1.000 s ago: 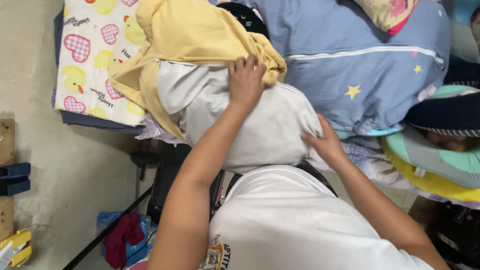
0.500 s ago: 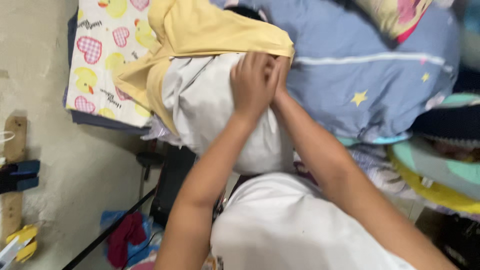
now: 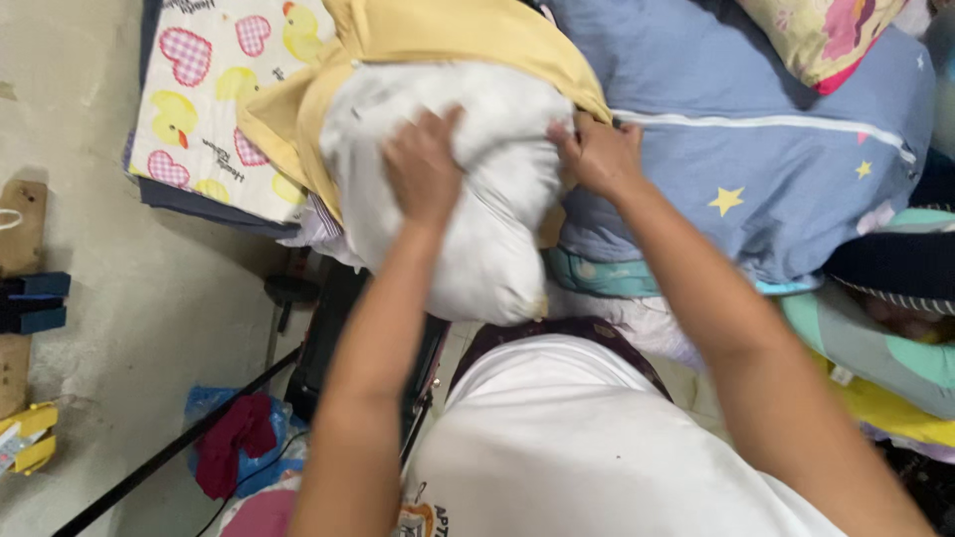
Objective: The person inserts a pillow insert into a yellow pillowcase, then places a floral pillow inside a pink pillowcase. The person smooths the cases and adjusts the pillows on a bed.
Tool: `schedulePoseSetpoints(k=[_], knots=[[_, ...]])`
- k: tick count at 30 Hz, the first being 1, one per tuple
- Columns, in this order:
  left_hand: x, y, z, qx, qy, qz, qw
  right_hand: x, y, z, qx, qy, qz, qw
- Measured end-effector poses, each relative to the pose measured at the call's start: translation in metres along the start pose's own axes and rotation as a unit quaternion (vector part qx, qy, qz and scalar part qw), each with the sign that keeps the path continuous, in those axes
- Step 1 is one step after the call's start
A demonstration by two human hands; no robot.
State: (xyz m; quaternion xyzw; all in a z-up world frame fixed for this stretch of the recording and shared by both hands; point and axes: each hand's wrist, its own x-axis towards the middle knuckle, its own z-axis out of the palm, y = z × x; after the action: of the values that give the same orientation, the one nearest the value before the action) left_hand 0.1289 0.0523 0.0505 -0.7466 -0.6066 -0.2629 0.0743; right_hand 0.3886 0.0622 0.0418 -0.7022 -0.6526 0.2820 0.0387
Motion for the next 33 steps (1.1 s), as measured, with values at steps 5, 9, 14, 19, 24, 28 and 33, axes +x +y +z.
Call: schedulePoseSetpoints(k=[5, 9, 14, 19, 24, 28, 33], knots=[[0.039, -0.014, -0.036, 0.013, -0.023, 0.073, 0.997, -0.058, -0.007, -0.024, -0.286, -0.051, -0.270, 0.918], [0.035, 0.007, -0.029, 0.021, -0.013, 0.111, 0.993, -0.095, 0.001, -0.062, -0.224, -0.030, -0.421, 0.878], [-0.005, 0.037, -0.019, -0.004, -0.149, 0.260, 0.954, -0.082, 0.010, -0.100, -0.351, -0.015, -0.374, 0.858], [-0.025, 0.065, 0.000, -0.146, -0.243, 0.250, 0.926, -0.080, -0.005, -0.101, -0.398, -0.016, -0.406, 0.823], [-0.016, 0.089, -0.006, -0.247, -0.110, 0.112, 0.956, -0.110, -0.013, -0.102, -0.217, 0.086, -0.474, 0.849], [-0.049, 0.109, -0.036, -0.286, -0.190, 0.075, 0.936, -0.089, 0.033, -0.094, -0.284, 0.135, -0.329, 0.891], [-0.156, 0.047, -0.047, -0.224, -0.152, -0.083, 0.959, -0.095, 0.089, -0.041, -0.353, 0.184, -0.297, 0.868]])
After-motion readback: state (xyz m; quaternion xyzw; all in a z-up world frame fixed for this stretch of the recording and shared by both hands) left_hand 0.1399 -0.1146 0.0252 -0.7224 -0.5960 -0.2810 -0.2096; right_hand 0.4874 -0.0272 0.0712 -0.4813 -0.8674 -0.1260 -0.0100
